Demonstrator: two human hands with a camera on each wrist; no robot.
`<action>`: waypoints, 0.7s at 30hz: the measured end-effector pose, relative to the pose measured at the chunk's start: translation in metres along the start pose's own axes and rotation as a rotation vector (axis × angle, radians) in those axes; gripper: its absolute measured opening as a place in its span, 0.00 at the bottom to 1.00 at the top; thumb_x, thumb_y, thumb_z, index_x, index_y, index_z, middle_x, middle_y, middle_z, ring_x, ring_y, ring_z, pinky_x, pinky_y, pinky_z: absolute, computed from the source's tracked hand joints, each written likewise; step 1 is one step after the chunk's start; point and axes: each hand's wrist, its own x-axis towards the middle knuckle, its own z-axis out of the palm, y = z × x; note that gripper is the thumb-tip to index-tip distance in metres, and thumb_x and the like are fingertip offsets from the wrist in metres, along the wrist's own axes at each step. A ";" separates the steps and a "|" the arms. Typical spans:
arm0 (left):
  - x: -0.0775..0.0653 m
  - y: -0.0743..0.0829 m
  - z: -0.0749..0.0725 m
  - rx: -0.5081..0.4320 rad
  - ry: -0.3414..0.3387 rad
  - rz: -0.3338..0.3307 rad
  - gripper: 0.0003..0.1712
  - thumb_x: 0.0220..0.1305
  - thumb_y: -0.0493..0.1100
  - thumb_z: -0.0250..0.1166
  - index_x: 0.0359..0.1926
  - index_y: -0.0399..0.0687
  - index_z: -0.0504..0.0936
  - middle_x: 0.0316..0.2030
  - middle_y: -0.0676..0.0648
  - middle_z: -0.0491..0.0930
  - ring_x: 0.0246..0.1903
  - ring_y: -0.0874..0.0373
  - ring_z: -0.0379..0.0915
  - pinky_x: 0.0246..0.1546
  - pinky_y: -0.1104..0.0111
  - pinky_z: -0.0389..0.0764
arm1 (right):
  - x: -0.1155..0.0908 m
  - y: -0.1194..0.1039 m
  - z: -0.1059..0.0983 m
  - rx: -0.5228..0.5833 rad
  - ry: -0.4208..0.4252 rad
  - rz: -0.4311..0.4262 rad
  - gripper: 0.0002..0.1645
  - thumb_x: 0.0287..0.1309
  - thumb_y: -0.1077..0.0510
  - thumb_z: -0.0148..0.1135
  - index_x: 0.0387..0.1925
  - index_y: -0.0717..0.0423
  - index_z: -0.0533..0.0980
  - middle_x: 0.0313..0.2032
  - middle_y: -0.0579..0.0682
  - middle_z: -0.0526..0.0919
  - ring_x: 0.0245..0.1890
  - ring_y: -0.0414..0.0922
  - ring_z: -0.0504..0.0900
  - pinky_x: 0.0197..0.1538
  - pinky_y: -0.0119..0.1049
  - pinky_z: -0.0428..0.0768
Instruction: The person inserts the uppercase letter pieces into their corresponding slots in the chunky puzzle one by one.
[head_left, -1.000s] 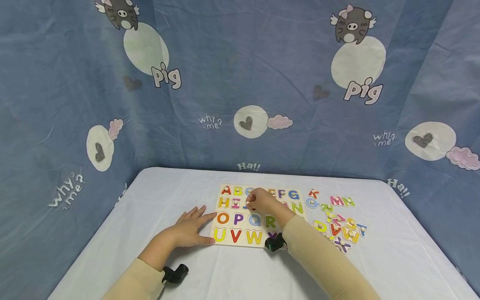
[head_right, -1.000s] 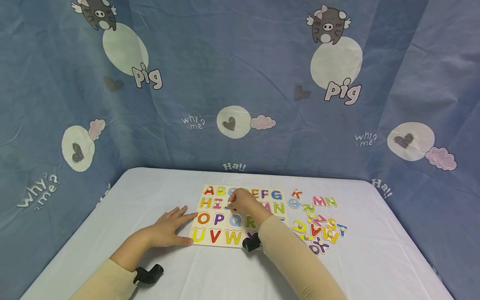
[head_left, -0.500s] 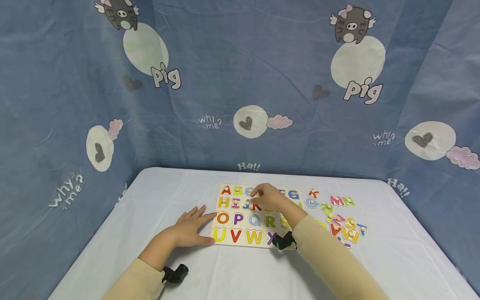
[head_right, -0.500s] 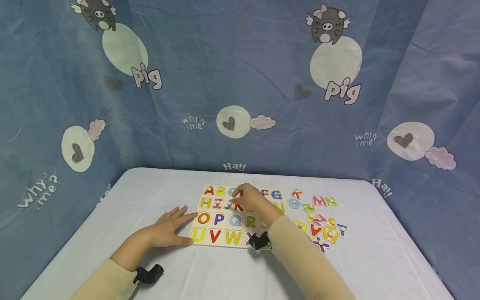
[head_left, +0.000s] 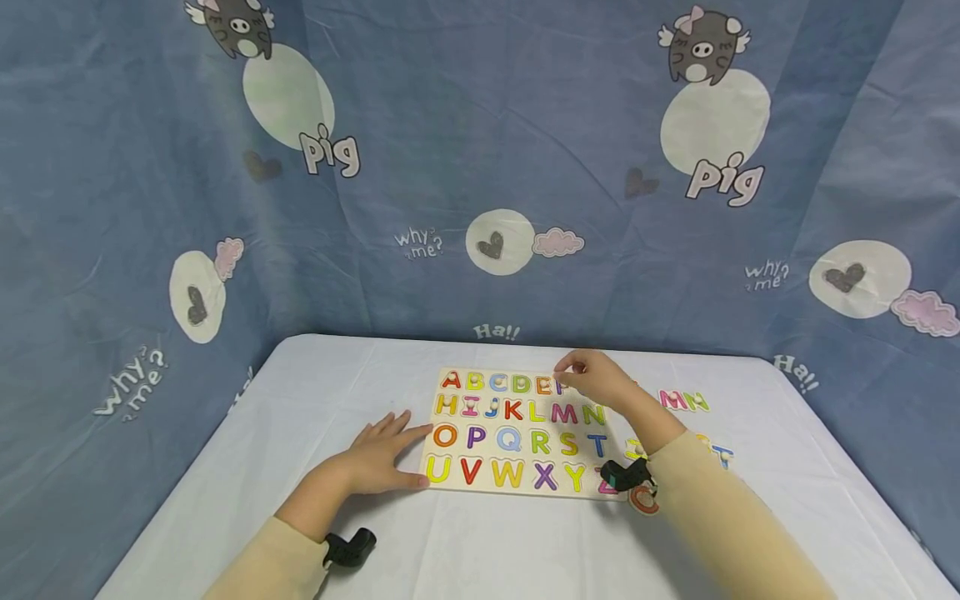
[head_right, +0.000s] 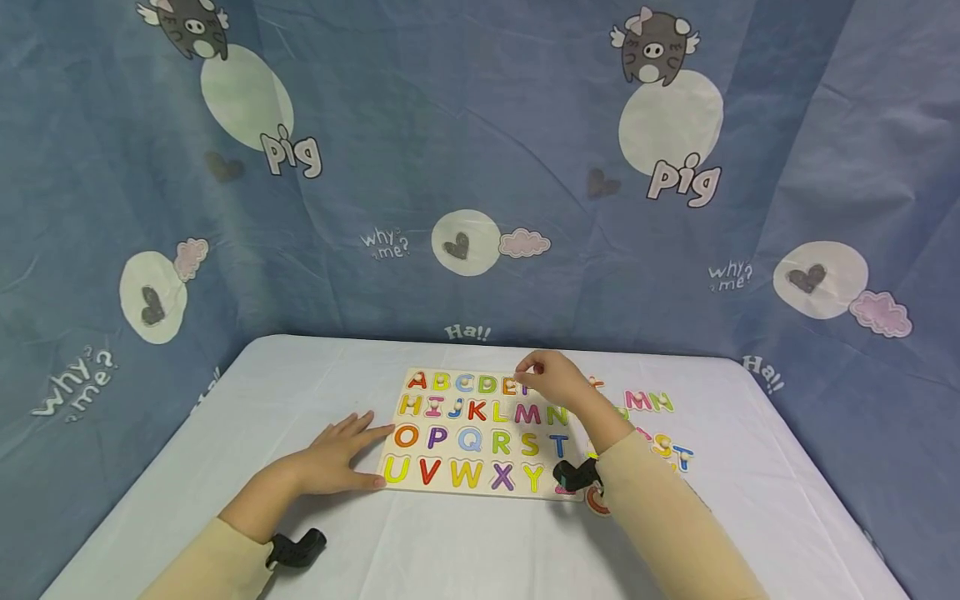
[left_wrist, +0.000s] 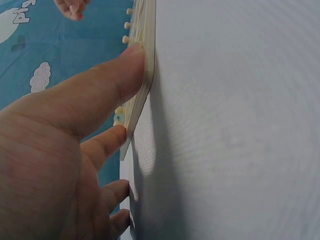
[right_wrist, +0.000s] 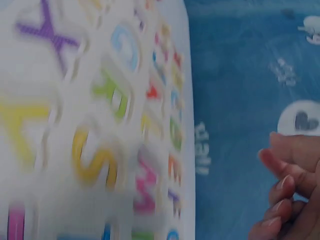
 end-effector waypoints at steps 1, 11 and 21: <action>0.000 -0.001 0.000 0.001 -0.003 -0.001 0.54 0.50 0.70 0.71 0.74 0.55 0.66 0.77 0.35 0.50 0.76 0.35 0.38 0.72 0.39 0.41 | -0.002 0.004 -0.005 0.003 0.009 -0.010 0.12 0.68 0.54 0.63 0.47 0.57 0.82 0.32 0.51 0.70 0.31 0.46 0.67 0.32 0.38 0.68; 0.002 -0.004 0.002 -0.004 -0.005 -0.002 0.54 0.50 0.70 0.71 0.75 0.57 0.65 0.77 0.36 0.50 0.77 0.36 0.36 0.73 0.40 0.40 | -0.013 0.055 -0.040 -0.036 0.098 0.028 0.14 0.70 0.56 0.60 0.50 0.61 0.79 0.29 0.51 0.67 0.26 0.45 0.67 0.30 0.38 0.68; -0.001 0.000 -0.002 -0.001 -0.011 0.010 0.54 0.51 0.69 0.71 0.75 0.54 0.65 0.77 0.35 0.50 0.76 0.34 0.38 0.72 0.39 0.41 | -0.007 0.097 -0.045 -0.015 0.112 0.127 0.15 0.69 0.58 0.61 0.50 0.66 0.77 0.31 0.52 0.65 0.31 0.47 0.64 0.33 0.39 0.66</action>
